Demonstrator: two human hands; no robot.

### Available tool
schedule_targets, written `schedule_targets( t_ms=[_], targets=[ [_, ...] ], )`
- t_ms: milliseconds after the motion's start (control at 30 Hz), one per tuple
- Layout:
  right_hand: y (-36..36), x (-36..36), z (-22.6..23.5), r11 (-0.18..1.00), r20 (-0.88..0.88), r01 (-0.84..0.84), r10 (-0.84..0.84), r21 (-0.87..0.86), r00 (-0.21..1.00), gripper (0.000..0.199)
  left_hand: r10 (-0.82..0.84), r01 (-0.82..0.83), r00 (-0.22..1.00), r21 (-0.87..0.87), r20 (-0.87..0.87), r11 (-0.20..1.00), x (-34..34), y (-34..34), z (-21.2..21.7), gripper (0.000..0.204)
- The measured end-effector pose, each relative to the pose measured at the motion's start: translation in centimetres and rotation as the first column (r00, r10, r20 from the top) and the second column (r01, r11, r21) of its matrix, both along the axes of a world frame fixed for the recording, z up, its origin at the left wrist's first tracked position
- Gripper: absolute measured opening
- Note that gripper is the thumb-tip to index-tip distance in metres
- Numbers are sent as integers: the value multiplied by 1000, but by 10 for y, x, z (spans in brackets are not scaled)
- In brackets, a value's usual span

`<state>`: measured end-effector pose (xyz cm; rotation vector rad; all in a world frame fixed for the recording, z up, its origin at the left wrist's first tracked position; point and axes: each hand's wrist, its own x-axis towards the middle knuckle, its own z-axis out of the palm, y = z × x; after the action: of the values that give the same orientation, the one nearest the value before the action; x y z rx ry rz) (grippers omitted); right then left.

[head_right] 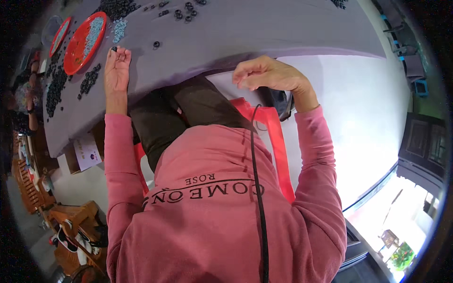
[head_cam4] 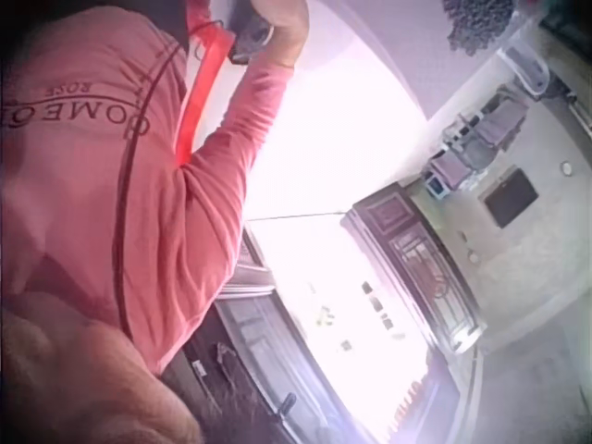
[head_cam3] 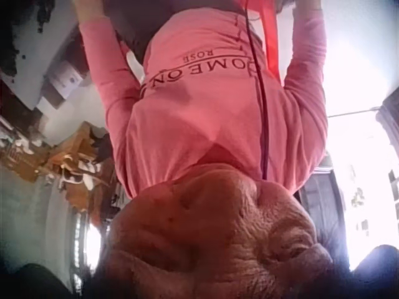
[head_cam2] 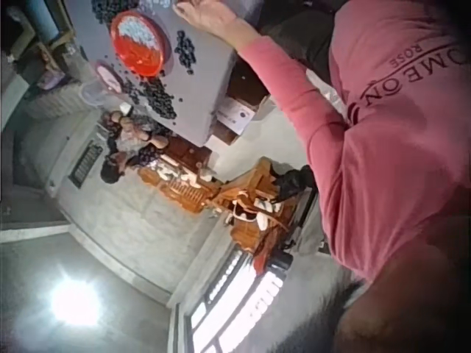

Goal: Manually assembling small plastic parts by inserting small colored pieces into black rings.

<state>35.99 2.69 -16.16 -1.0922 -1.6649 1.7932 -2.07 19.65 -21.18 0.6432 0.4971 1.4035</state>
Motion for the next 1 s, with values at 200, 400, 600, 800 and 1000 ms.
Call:
schedule_targets(
  t_ms=[200, 400, 600, 800, 1000],
  targets=[
    [0, -19, 6, 998, -46, 44, -46, -34, 998, 18, -11, 11, 1000, -27, 7, 1000, 1, -7, 6, 9],
    [27, -56, 22, 955, -11, 282, -283, 96, 959, 10, -33, 33, 999, 10, 26, 999, 7, -17, 12, 8],
    [83, -83, 6, 796, 19, 529, -558, 293, 830, 8, -52, 50, 994, 22, 100, 999, 8, -21, 10, 8],
    [124, -82, -9, 650, 48, 615, -704, 446, 709, 9, -52, 51, 990, 13, 133, 999, 7, -21, 7, 11],
    [155, -87, -1, 567, 84, 463, -689, 682, 719, 12, -22, 24, 995, -15, 99, 1000, 10, -23, 8, 8]
  ],
)
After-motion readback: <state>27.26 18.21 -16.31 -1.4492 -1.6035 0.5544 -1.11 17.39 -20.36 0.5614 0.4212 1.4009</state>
